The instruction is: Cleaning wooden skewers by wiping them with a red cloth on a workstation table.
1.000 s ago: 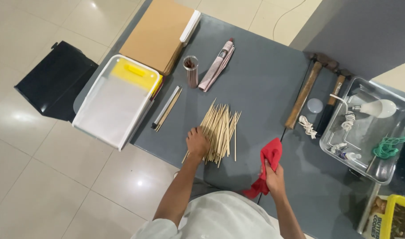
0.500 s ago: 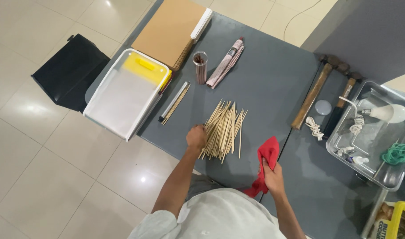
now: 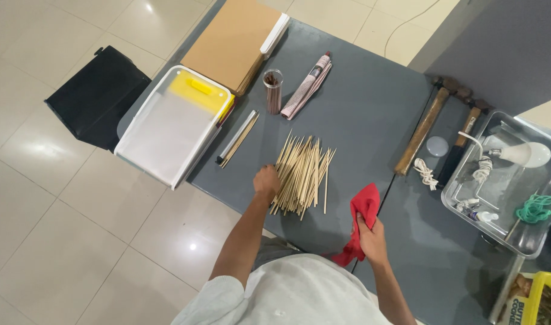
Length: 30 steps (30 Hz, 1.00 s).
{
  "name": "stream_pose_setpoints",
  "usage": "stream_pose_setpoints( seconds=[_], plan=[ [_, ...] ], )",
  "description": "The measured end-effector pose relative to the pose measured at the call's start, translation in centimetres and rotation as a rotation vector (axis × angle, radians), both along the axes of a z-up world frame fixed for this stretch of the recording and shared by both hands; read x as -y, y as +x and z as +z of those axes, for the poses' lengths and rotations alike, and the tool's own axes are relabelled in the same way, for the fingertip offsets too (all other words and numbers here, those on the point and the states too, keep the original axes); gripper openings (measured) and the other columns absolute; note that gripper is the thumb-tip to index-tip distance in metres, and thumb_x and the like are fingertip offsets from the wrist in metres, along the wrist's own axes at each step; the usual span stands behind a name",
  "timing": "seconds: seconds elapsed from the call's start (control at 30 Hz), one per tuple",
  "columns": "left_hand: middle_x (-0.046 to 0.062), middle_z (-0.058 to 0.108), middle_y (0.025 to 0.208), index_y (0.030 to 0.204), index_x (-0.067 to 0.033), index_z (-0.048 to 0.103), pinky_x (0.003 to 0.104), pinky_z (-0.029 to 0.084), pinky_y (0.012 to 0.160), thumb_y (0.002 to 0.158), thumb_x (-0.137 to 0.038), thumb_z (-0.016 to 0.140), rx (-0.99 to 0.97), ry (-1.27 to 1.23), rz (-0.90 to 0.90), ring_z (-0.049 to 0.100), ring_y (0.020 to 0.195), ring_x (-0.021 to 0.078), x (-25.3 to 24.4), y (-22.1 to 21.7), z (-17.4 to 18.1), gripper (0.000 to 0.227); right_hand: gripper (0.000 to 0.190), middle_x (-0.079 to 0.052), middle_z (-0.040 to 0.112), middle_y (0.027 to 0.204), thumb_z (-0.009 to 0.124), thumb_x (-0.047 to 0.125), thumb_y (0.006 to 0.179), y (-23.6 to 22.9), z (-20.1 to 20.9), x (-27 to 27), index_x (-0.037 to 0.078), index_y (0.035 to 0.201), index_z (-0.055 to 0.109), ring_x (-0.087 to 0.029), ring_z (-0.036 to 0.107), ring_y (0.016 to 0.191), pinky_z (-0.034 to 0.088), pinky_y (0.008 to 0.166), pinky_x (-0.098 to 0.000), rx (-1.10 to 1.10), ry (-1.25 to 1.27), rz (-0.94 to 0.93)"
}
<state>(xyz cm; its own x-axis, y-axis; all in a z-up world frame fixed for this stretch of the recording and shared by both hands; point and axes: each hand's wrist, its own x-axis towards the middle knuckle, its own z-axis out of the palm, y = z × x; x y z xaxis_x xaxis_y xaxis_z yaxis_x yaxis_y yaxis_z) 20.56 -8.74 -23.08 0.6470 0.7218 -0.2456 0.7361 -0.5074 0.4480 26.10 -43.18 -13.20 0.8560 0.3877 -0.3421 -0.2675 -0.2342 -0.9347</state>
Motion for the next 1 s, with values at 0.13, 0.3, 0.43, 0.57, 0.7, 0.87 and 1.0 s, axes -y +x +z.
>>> stream_pose_setpoints(
  seconds=[0.13,0.3,0.43,0.57,0.7,0.87,1.0],
  plan=[
    [0.023,0.069,0.119,0.113,-0.0009,0.068,0.051,0.056,0.091,0.092,-0.014,0.052,-0.011,0.020,-0.031,0.069,0.108,0.0428,0.0,0.1,-0.4,0.029,0.028,-0.004,0.060,0.072,0.057,0.023,0.105,-0.4,-0.3,0.2,0.001,0.089,0.060,-0.015,0.057,0.064,0.048,0.060,-0.0321,-0.002,0.000,0.009],
    [0.023,0.069,0.122,0.114,0.0000,0.067,0.050,0.057,0.092,0.095,-0.013,0.050,-0.063,0.036,-0.075,0.070,0.109,0.0416,-0.2,0.5,-0.9,0.029,0.028,-0.004,0.060,0.072,0.057,0.024,0.104,-0.8,0.3,-0.1,0.001,0.089,0.060,-0.016,0.058,0.063,0.049,0.060,-0.0320,-0.026,-0.053,0.006],
    [0.023,0.065,0.122,0.117,0.0006,0.061,0.050,0.056,0.089,0.091,-0.016,0.054,-0.046,0.073,-0.095,0.067,0.109,0.0410,0.0,0.6,0.4,0.032,0.026,-0.005,0.060,0.072,0.058,0.023,0.104,-0.6,0.0,0.0,0.001,0.089,0.059,-0.016,0.057,0.063,0.048,0.060,-0.0321,-0.028,-0.019,-0.005],
    [0.025,0.064,0.114,0.109,0.0002,0.053,0.052,0.056,0.081,0.094,-0.020,0.055,0.140,0.123,-0.090,0.067,0.099,0.0434,0.8,0.0,2.1,0.026,0.028,-0.005,0.060,0.073,0.056,0.023,0.106,-0.5,-0.3,0.1,0.001,0.089,0.060,-0.015,0.056,0.064,0.048,0.060,-0.0321,-0.010,-0.004,0.015],
    [0.028,0.066,0.102,0.111,-0.0006,0.051,0.057,0.052,0.076,0.103,-0.018,0.051,0.479,0.005,-0.053,0.065,0.087,0.0491,4.1,-0.5,5.1,0.019,0.022,-0.006,0.061,0.075,0.054,0.020,0.105,0.3,-0.1,-0.9,0.002,0.094,0.059,-0.017,0.059,0.065,0.051,0.063,-0.0344,-0.078,0.100,-0.030],
    [0.025,0.066,0.078,0.110,-0.0037,0.061,0.049,0.050,0.066,0.110,-0.025,0.049,0.578,-0.493,-0.143,0.067,0.073,0.0430,13.4,-2.2,16.0,0.024,0.029,-0.012,0.072,0.108,0.045,0.022,0.099,-0.3,9.4,-6.7,0.006,0.120,0.057,-0.025,0.073,0.098,0.059,0.086,-0.0407,-0.367,0.567,-0.258],
    [0.028,0.068,0.089,0.119,0.0018,0.059,0.050,0.056,0.067,0.098,-0.015,0.056,0.940,-0.534,-0.407,0.069,0.081,0.0458,17.4,-2.9,15.2,0.027,0.041,-0.014,0.069,0.128,0.049,0.026,0.102,0.3,6.9,-7.3,0.000,0.133,0.053,-0.025,0.070,0.118,0.057,0.102,-0.0364,-0.305,0.727,-0.112]
  ],
)
